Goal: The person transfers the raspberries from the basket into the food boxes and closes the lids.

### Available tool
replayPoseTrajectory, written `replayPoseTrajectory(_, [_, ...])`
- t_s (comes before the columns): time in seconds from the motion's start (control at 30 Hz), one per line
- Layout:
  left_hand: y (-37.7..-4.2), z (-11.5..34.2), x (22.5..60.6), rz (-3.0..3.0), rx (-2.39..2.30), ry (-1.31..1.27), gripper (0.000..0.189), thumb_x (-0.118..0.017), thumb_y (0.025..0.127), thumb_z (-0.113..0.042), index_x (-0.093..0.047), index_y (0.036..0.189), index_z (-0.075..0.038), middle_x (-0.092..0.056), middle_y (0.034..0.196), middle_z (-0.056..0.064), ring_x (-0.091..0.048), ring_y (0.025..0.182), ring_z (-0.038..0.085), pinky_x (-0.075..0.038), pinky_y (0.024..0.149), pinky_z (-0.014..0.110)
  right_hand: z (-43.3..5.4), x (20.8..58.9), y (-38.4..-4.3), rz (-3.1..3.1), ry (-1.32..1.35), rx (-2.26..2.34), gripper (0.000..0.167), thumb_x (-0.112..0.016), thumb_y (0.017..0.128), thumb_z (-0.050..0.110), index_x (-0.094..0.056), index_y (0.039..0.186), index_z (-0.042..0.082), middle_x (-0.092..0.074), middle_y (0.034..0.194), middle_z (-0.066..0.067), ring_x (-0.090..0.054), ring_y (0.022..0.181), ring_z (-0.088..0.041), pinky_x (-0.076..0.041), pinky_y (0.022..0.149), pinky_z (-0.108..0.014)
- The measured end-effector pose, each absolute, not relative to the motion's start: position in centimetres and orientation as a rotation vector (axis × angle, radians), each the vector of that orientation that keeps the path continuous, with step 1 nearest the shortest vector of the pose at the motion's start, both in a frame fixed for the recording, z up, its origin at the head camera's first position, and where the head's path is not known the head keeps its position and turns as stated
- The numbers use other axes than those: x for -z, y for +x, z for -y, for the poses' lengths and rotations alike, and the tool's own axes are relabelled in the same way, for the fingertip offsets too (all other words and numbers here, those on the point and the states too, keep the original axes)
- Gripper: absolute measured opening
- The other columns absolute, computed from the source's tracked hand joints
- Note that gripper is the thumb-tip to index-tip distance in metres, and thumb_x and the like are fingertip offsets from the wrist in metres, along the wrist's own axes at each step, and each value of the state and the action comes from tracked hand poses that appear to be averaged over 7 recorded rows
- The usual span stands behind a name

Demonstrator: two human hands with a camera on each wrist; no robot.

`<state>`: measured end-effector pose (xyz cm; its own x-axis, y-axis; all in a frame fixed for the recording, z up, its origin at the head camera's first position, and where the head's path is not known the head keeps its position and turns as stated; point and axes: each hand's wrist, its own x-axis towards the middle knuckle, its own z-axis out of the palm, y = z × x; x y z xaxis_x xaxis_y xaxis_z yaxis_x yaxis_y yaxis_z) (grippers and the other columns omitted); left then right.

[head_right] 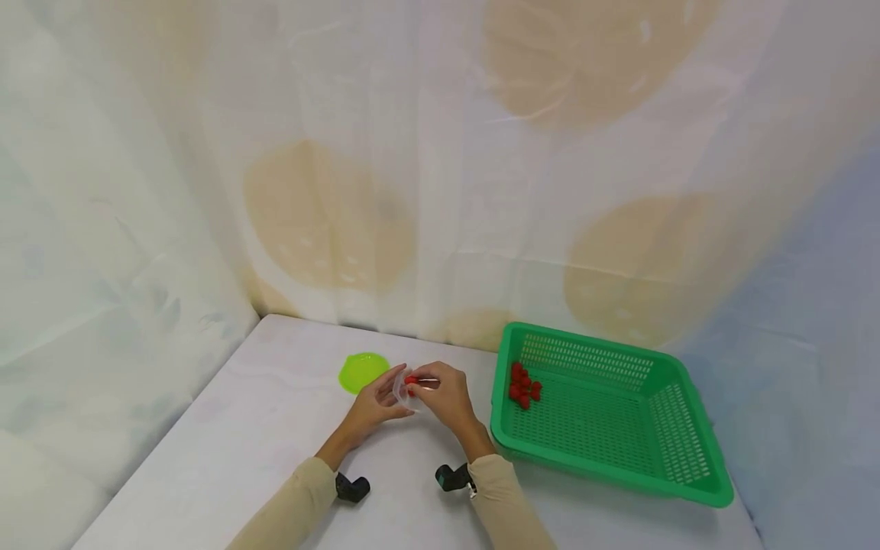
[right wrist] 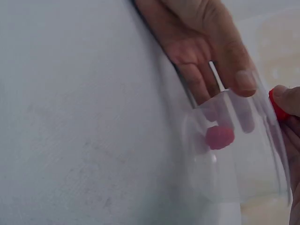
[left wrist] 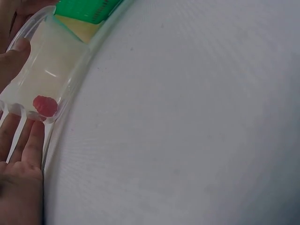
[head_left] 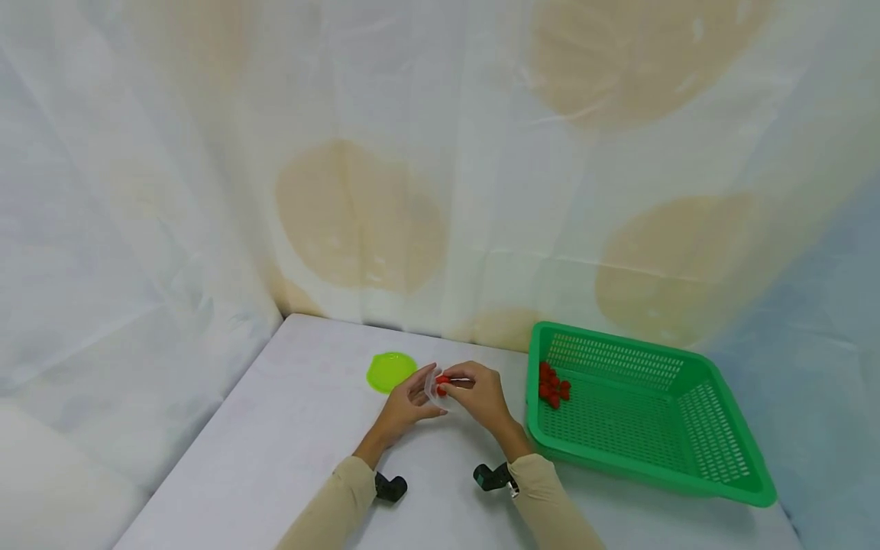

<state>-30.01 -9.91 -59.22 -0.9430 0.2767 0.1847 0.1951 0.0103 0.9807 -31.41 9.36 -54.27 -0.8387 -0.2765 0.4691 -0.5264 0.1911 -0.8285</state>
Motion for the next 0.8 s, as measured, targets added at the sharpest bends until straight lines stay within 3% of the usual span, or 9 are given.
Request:
replayPoseTrajectory(0.33, [-29.89, 9.59, 59.21, -2.243, -2.057, 0.530, 0.093, -0.086, 0.074, -0.018, -0.034, 0.151, -0.011, -0.045, 0.148, -0.002, -0.040, 0.137, 0.016, -0.037, 0.109, 0.032, -9.42, 55.13, -31.48, 2.290, 0.897, -1.421, 0.021, -0.082, 0.077, 0.004, -0.076, 0.097, 0.001, -0.074, 0.094, -0.007, -0.070, 0.086, -0.021, -0.060, 0.075, -0.037])
replayPoseTrajectory(0.57, [-30.02, 9.67, 59.31, -2.242, -2.089, 0.572, 0.089, -0.084, 0.077, -0.016, -0.034, 0.150, -0.009, -0.044, 0.149, 0.002, -0.043, 0.135, 0.019, -0.040, 0.107, 0.031, -9.23, 54.37, -31.11, 2.414, 0.926, -1.216, 0.017, -0.080, 0.080, 0.009, -0.077, 0.096, 0.004, -0.074, 0.093, -0.005, -0.070, 0.084, -0.017, -0.059, 0.074, -0.030])
replayPoseTrajectory(0.8, [-30.00, 9.87, 59.46, -2.228, -2.104, 0.545, 0.089, -0.084, 0.077, -0.013, -0.035, 0.150, -0.008, -0.046, 0.148, 0.001, -0.043, 0.136, 0.019, -0.040, 0.107, 0.031, -8.97, 54.27, -31.07, 2.471, 0.932, -1.250, 0.015, -0.079, 0.081, 0.006, -0.076, 0.096, 0.001, -0.073, 0.091, -0.010, -0.071, 0.083, -0.026, -0.060, 0.074, -0.036])
